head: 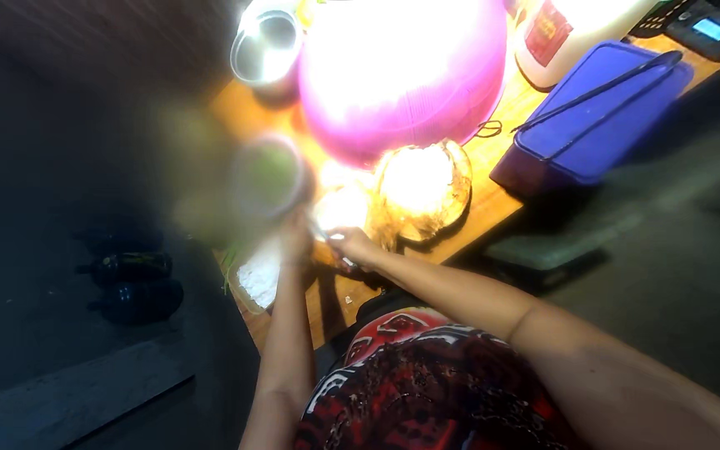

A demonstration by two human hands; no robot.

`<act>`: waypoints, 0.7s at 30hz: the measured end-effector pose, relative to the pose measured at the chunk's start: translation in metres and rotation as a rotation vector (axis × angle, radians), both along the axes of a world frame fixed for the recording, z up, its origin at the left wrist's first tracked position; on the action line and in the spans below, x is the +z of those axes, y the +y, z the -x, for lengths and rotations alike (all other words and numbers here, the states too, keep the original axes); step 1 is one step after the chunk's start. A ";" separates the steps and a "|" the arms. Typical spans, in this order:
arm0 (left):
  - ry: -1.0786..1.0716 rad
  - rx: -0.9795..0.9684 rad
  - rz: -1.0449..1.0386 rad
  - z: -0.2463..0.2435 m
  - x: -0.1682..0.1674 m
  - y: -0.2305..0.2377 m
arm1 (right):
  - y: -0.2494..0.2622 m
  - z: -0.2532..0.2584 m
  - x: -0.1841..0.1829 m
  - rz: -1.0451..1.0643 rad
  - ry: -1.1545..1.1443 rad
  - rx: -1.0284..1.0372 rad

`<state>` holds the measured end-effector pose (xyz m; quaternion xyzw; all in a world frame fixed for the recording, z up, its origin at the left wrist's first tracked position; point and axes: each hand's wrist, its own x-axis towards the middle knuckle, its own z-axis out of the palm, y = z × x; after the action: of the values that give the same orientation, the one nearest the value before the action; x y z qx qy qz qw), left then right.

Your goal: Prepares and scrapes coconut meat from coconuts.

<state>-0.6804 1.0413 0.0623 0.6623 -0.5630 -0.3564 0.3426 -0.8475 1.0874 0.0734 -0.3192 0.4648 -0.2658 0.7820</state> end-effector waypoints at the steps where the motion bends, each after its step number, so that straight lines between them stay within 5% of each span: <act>1: 0.006 0.007 0.003 0.001 0.001 0.001 | 0.001 0.003 -0.002 0.014 0.006 0.022; 12: -0.038 -0.006 -0.027 0.001 0.006 0.001 | -0.008 0.004 0.013 -0.139 -0.085 -0.125; 21: -0.015 0.005 -0.008 0.002 0.006 0.004 | -0.007 0.022 0.005 0.005 0.012 -0.018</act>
<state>-0.6827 1.0454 0.0678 0.6677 -0.5624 -0.3531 0.3365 -0.8690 1.0808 0.0785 -0.3182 0.4716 -0.2722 0.7760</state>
